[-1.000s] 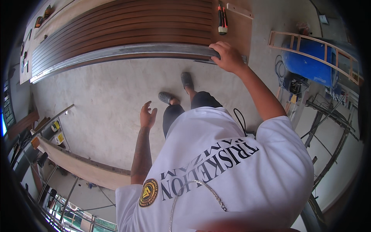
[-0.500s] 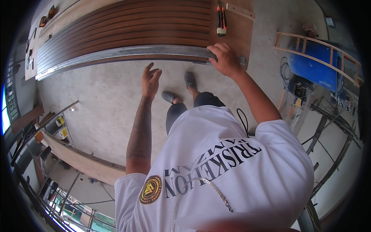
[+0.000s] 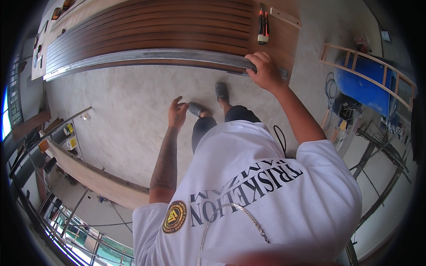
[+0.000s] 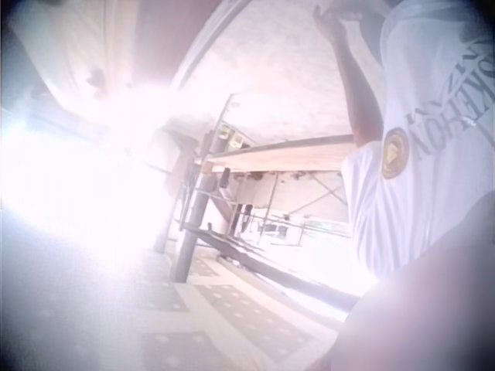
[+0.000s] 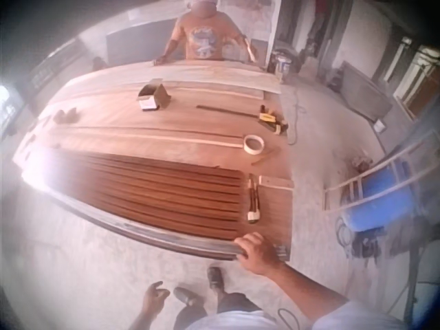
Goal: The person measures and marks a wooden slatted panel with a tape measure and pencil, then positions a metal trim along the edge and secures it with a staple gun. The person also moves a wooden frame and handles the panel on a workbench.
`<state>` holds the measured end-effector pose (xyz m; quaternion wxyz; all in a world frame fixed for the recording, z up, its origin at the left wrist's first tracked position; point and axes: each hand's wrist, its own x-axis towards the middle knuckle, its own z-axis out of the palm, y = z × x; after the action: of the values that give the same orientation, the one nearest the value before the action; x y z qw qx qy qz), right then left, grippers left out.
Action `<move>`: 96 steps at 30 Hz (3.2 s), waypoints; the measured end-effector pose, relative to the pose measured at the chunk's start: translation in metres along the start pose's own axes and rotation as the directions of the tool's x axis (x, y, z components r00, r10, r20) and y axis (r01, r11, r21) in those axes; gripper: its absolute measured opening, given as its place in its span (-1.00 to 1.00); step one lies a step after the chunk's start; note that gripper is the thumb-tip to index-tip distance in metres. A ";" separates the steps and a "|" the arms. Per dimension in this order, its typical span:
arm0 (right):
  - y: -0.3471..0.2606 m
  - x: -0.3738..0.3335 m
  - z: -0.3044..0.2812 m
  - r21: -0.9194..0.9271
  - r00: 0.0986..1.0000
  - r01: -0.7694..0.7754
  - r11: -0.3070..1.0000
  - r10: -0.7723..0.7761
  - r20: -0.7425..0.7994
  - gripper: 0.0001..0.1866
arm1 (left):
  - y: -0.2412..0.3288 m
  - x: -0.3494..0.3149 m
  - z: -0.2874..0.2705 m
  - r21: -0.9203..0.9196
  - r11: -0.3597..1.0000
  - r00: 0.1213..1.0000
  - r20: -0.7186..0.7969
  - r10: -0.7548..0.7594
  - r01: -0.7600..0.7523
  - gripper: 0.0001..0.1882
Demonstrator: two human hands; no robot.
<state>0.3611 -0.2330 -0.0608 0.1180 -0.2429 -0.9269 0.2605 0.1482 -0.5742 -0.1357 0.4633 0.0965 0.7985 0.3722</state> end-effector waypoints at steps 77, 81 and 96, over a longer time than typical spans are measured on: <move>-0.504 0.548 0.337 0.809 0.896 -0.267 0.523 0.443 0.010 -0.67 | 0.201 0.282 -0.664 0.618 0.186 0.548 0.470 0.691 -0.764 -0.62; -0.511 0.533 0.318 0.870 0.795 -0.160 0.466 0.584 -0.166 -0.67 | 0.246 0.311 -0.643 0.391 -0.027 0.317 0.782 0.537 -0.920 -0.58; -0.679 0.307 0.428 0.957 -0.440 0.183 0.226 0.889 -0.126 -0.77 | 0.295 0.283 -0.416 -0.260 -0.542 -0.120 0.953 -0.279 -0.799 -0.10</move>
<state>-0.3128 -0.7646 -0.0235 0.6528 -0.6756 -0.0344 0.3411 -0.4023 -0.4355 -0.0010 0.1516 0.9610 0.1452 -0.1800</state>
